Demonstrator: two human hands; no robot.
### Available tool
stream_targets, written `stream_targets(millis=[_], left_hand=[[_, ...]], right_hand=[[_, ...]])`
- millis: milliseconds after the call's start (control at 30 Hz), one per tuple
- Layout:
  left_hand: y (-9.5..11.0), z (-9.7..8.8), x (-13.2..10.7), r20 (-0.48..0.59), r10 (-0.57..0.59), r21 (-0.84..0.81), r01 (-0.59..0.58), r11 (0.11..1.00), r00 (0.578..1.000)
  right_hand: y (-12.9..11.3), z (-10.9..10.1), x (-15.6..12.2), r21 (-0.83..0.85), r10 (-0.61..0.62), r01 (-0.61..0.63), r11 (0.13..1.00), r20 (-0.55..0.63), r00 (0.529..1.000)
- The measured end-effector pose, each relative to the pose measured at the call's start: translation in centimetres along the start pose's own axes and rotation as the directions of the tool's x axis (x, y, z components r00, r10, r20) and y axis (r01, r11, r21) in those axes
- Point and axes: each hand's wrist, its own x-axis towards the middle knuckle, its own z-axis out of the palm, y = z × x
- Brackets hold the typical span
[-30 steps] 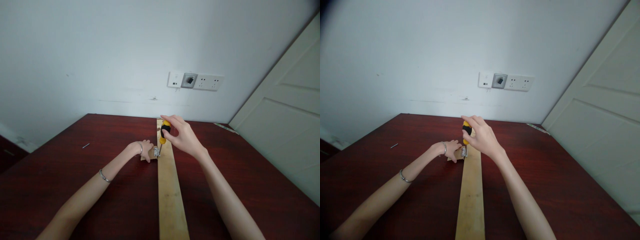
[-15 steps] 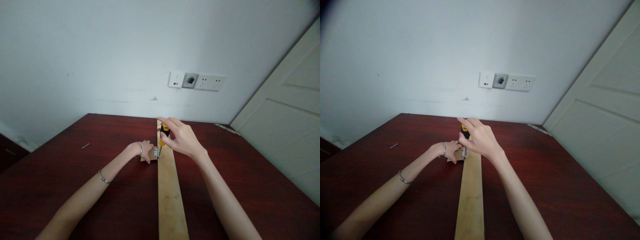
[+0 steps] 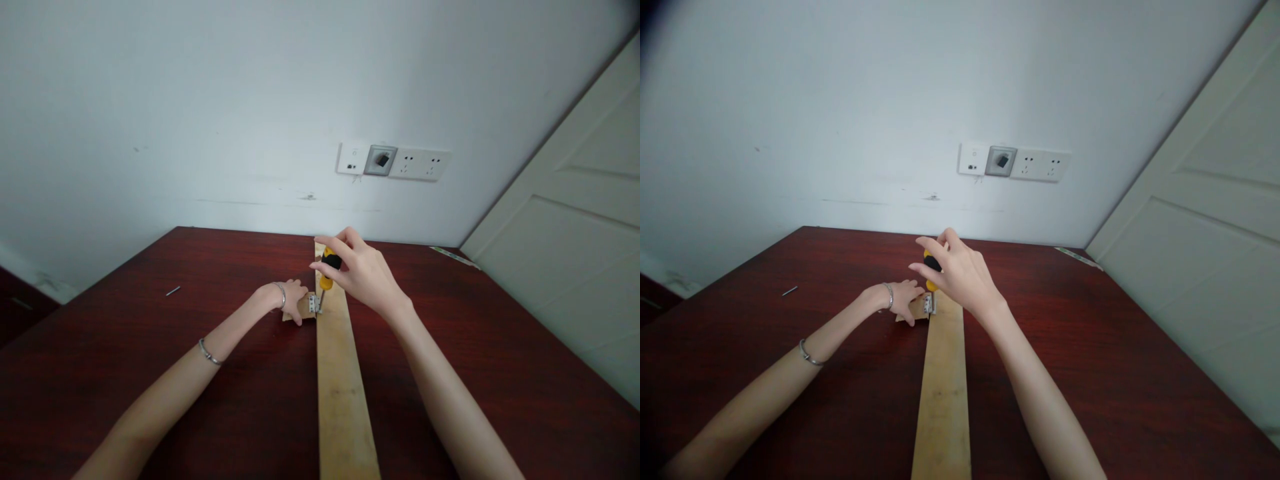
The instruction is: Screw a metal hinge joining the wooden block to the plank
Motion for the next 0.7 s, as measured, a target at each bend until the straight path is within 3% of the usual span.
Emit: stream_targets(millis=[200,500,700], left_hand=[[0.12,-0.14,-0.25,0.003,-0.001,-0.008,0.001,1.000,1.000],[-0.07,0.05,-0.02,-0.004,0.000,0.017,0.000,1.000,1.000],[0.03,0.07,-0.03,0.004,0.000,0.018,-0.001,1.000,1.000]], right_hand=[[-0.02,-0.18,0.01,0.101,-0.014,0.013,0.995,0.009,1.000],[-0.02,-0.05,0.09,0.079,0.018,-0.018,0.997,0.001,1.000],[-0.22,-0.12,0.18,0.126,-0.046,0.044,0.991,0.010,0.999]])
